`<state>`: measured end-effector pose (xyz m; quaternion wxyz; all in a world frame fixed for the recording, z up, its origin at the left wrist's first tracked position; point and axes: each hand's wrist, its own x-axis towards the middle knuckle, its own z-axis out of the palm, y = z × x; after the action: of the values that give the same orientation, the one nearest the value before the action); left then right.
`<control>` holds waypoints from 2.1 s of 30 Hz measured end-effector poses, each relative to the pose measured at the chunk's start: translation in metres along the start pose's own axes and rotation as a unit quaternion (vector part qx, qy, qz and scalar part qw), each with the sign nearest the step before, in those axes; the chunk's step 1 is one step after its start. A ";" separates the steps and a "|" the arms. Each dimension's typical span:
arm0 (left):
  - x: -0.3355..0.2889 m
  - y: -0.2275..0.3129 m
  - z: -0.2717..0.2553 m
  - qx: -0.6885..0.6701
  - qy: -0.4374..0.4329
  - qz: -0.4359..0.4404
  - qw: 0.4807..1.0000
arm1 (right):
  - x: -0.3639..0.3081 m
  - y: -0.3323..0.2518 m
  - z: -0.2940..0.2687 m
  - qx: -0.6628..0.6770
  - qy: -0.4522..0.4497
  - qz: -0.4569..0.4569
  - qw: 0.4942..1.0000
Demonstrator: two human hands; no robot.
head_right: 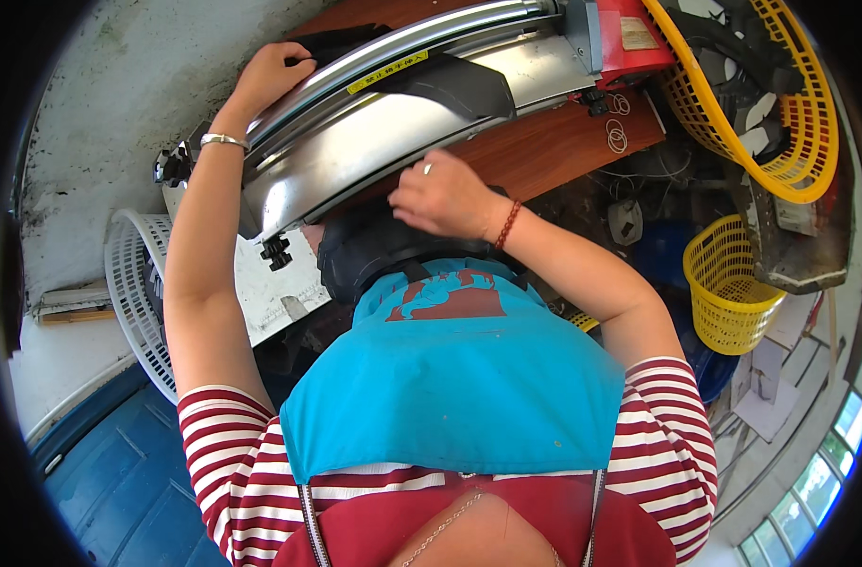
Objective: Applying adhesive to shoe upper components and passing them through a rolling machine.
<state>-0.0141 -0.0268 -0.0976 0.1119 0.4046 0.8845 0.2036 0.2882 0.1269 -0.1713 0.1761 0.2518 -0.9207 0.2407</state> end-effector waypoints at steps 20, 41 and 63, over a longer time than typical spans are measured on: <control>-0.026 0.017 -0.058 0.109 0.288 0.177 0.935 | -0.011 -0.035 -0.071 0.009 0.110 0.039 0.993; 0.004 -0.012 -0.035 -0.249 0.110 -0.067 0.960 | -0.023 -0.023 0.090 0.054 -0.170 -0.009 0.984; -0.003 0.011 0.001 0.067 -0.077 -0.072 0.992 | 0.046 0.027 -0.038 -0.107 0.092 0.136 0.981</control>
<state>-0.0048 -0.0225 -0.0932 0.1668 0.3606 0.9118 0.1036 0.2437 0.1500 -0.1291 0.2519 0.0808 -0.9466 0.1843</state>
